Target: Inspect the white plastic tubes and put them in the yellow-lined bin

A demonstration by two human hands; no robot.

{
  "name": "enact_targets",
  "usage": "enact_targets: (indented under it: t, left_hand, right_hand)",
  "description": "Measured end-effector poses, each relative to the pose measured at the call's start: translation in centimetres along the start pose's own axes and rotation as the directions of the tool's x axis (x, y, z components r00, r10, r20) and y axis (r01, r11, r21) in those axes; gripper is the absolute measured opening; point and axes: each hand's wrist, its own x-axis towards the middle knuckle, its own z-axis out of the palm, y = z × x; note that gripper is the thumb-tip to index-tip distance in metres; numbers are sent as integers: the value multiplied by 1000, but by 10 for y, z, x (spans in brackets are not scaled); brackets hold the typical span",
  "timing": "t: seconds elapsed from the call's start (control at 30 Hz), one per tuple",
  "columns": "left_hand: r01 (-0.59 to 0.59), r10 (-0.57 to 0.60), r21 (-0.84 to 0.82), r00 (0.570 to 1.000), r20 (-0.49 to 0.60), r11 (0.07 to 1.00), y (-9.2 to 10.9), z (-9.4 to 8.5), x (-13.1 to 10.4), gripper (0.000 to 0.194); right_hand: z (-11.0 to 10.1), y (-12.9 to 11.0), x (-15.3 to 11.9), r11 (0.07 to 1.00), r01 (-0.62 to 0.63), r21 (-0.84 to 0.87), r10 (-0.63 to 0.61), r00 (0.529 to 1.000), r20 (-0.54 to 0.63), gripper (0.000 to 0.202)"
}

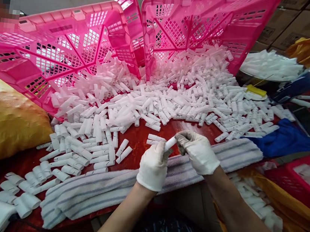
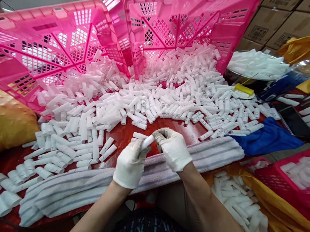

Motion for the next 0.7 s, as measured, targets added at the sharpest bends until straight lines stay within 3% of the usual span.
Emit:
enact_targets:
  t: [0.07,0.1,0.13,0.17,0.23,0.27,0.3,0.33,0.37,0.43,0.5,0.6,0.63,0.7]
  left_hand:
    - [155,-144,-203,987,68,967,4,-4,2,29]
    - [275,-229,-331,958,172,903,7,-8,3,30]
    - [416,-290,-448,901,323,791,8,-11,5,34]
    - [564,-304,-524,810,501,638,9,-15,7,39]
    - [789,-176,-529,595,784,312,10,-23,10,47]
    - [849,-83,-492,514,854,192,9,-26,11,49]
    - [882,-8,-455,459,888,120,8,-28,13,50]
    - [894,32,-439,438,898,92,8,-30,13,51]
    - [889,39,-448,446,894,98,9,-31,13,51]
    - [846,-17,-495,507,862,197,13,-30,12,50]
    - [749,-151,-521,619,771,411,19,-26,10,43]
    - [482,-271,-414,840,471,772,30,-13,4,35]
    - [391,-253,-357,892,376,848,32,-8,3,33]
    - [263,-175,-266,933,315,927,34,-1,0,29]
  right_hand:
    - [0,-4,-1,999,30,-17,-29,1000,8,37]
    - [-1,-5,-2,998,56,-22,-56,998,16,36]
    - [-2,-7,-3,996,80,-25,-79,996,34,35]
    - [-4,-8,-4,995,98,-25,-97,993,62,33]
    - [-9,-9,-5,992,121,-25,-116,984,132,31]
    - [-13,-9,-5,991,128,-28,-122,979,162,30]
    - [-16,-8,-5,991,129,-33,-121,976,184,29]
    - [-19,-7,-6,992,124,-35,-115,975,193,29]
    - [-23,-6,-6,993,116,-36,-107,975,196,29]
    - [-28,-4,-7,992,120,-50,-107,971,214,29]
    - [-28,-2,-8,979,191,-72,-166,950,265,29]
    - [-19,2,-12,957,279,-85,-241,921,307,28]
    - [-16,3,-13,960,269,-81,-235,927,294,28]
    - [-15,7,-16,971,219,-95,-189,950,249,27]
